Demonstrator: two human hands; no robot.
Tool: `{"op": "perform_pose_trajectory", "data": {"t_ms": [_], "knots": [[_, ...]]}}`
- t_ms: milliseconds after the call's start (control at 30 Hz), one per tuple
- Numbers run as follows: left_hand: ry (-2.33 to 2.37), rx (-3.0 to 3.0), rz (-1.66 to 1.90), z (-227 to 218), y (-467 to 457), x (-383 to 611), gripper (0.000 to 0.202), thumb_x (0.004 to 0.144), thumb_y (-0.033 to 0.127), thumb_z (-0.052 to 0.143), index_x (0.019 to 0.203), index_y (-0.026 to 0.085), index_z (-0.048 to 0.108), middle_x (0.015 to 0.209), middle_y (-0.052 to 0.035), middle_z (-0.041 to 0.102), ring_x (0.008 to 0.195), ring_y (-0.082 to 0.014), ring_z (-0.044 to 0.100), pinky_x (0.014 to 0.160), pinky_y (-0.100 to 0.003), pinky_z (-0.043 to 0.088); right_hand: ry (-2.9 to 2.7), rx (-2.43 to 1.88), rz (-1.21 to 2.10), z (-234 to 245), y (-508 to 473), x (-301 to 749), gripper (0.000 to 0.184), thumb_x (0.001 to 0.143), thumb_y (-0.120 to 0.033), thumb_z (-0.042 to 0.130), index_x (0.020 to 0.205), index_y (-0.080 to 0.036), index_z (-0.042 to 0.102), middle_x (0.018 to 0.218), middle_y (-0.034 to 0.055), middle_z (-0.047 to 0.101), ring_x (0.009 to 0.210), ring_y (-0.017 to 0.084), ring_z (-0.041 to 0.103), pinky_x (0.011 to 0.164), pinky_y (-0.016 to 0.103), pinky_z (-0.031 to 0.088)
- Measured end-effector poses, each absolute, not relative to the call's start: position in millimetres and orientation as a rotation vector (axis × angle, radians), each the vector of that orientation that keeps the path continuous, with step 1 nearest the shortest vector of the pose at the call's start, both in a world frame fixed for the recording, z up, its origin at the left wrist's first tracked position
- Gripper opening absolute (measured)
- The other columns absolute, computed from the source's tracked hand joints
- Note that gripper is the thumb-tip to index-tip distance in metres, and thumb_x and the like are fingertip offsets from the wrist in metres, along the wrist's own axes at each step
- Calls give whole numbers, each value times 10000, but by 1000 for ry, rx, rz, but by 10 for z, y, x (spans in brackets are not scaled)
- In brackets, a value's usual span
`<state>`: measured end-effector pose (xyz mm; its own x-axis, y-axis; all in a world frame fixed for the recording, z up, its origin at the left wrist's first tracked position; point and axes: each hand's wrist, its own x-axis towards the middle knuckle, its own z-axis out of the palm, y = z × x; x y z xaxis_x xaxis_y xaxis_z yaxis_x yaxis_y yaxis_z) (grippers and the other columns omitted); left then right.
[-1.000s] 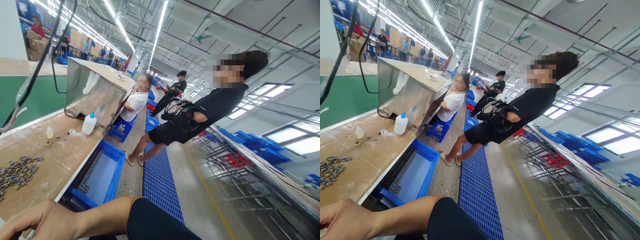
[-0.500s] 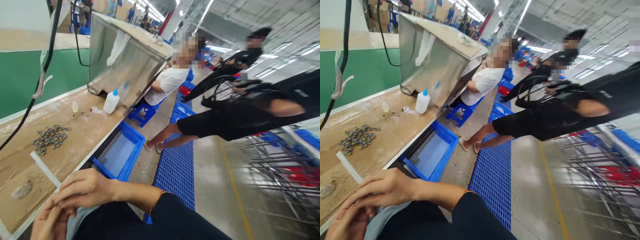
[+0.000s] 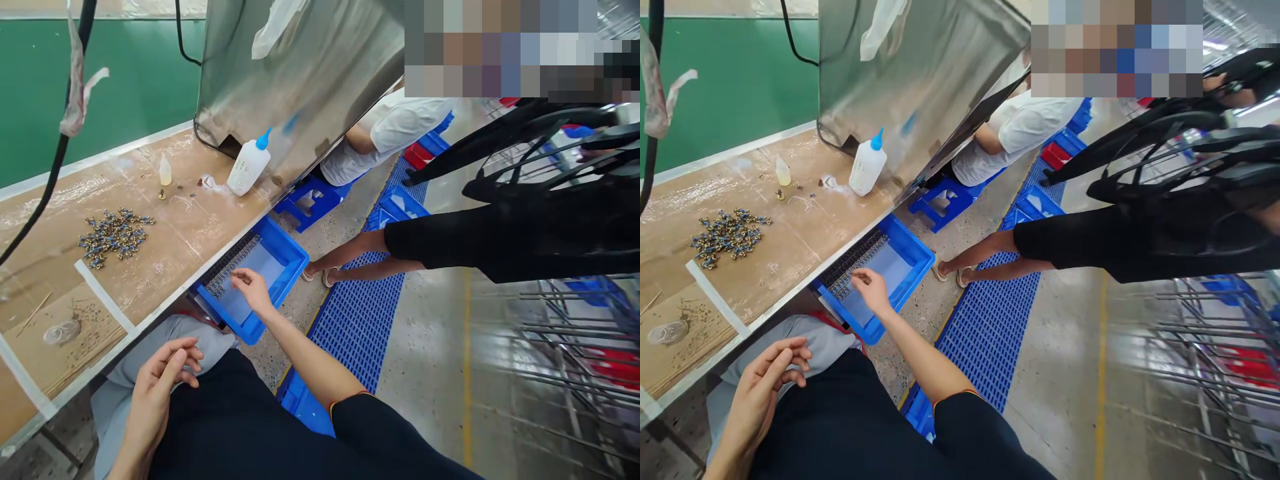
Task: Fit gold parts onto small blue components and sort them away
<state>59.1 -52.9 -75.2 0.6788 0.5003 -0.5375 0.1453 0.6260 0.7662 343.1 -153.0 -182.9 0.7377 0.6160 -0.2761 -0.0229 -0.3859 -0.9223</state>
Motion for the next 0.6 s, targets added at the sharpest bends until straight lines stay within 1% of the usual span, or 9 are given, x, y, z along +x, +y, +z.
{"op": "perform_pose_trajectory", "data": {"t_ms": [67, 100, 167, 267, 400, 600], "knots": [[838, 919, 229, -770, -503, 534, 491, 969, 574, 865, 1197, 139, 873, 1053, -167, 823, 875, -252, 738, 672, -320, 671, -417, -1946, 747, -2186, -1591, 3663, 289, 1020, -471, 762, 1064, -187, 787, 913, 36, 791, 782, 180, 719, 776, 335, 638], [845, 928, 228, -775, -493, 507, 489, 967, 573, 867, 1195, 141, 873, 1050, -166, 823, 875, -252, 738, 677, -322, 673, -407, -1989, 758, -2348, -1622, 3731, 287, 1031, -465, 776, 1058, -179, 770, 910, 26, 776, 772, 169, 711, 765, 330, 637], [859, 938, 231, -779, -480, 464, 483, 969, 573, 865, 1193, 144, 872, 1050, -164, 823, 877, -252, 736, 681, -323, 674, -413, -2061, 788, -2625, -1678, 3776, 295, 1061, -456, 785, 1084, -165, 746, 970, 21, 763, 809, 157, 719, 783, 330, 648], [881, 932, 238, -773, -475, 436, 475, 973, 572, 862, 1188, 148, 870, 1040, -160, 819, 880, -252, 732, 676, -320, 670, -464, -2124, 829, -2919, -1737, 3718, 298, 1088, -449, 771, 1164, -162, 741, 1097, 39, 767, 912, 169, 747, 839, 352, 671], [890, 915, 234, -766, -487, 447, 470, 976, 567, 863, 1187, 147, 867, 1046, -162, 818, 882, -249, 726, 683, -318, 666, -537, -2161, 851, -3149, -1758, 3659, 296, 1093, -440, 765, 1209, -169, 742, 1162, 55, 771, 973, 185, 758, 884, 377, 682], [886, 906, 210, -748, -496, 445, 463, 996, 563, 843, 1198, 147, 867, 1038, -157, 815, 882, -238, 716, 688, -306, 656, -599, -2176, 848, -3309, -1738, 3679, 304, 1096, -448, 761, 1214, -168, 740, 1158, 55, 771, 977, 188, 760, 896, 386, 682]]}}
